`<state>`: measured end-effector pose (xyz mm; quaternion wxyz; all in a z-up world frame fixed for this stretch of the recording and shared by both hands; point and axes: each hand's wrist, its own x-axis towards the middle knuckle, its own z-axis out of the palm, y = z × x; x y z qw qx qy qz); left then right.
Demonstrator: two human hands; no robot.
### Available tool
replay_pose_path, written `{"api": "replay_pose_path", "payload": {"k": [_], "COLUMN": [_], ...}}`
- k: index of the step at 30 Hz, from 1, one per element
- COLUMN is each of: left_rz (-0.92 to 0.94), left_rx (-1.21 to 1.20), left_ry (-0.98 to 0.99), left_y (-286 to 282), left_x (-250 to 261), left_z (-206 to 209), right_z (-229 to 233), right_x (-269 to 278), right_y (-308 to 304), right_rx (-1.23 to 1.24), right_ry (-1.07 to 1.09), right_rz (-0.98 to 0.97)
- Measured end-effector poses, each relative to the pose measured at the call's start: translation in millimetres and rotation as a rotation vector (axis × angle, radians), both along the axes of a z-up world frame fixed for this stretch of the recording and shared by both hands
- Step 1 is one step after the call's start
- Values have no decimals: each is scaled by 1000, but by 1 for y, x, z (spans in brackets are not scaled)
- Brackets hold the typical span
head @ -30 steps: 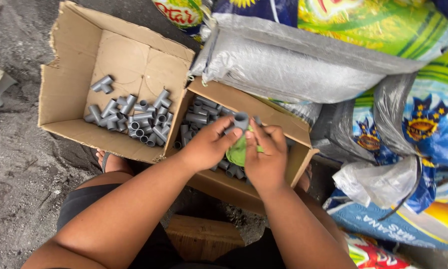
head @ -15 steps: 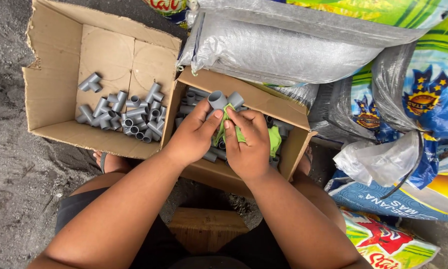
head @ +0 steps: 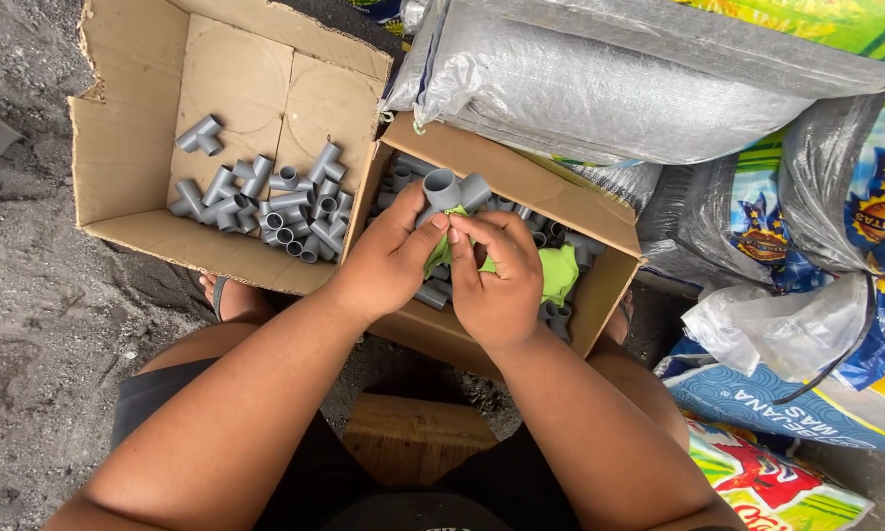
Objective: Cleaning PVC pipe fittings with a cloth and transferring them between boxes.
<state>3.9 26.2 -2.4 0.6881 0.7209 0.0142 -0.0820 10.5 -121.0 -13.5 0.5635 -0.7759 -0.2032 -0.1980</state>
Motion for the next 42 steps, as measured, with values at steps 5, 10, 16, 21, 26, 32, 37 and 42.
{"api": "replay_pose_path", "payload": {"k": [5,10,16,21,26,32,37,42], "left_rz": [16,50,93,21,-27,-131,-131,-11], "left_rx": [38,100,71,98,120,188,194,191], "left_ry": [-17,12,48,83,70,66,66,121], "left_y": [3,2,-2,-2,-2,-7,-18,-22], "left_x": [-1,-2,-3,-8,-12,-24,-36,-47], "left_z": [0,2,2,17,22,22,18,1], "right_z": [9,6,0,-15,-20,-22,-17,-9], "right_x": [11,14,12,5,-12,-8,-26,-49], "right_y": [-1,-1,-9,-17,-19,-31,-30,-35], "right_rx": [-17,15,29,202,267,154,138,-39], "right_ry": [-17,-11,54,397,474,341,281,80], "right_rz": [24,28,45,7,-1,-30,-80,-57]}}
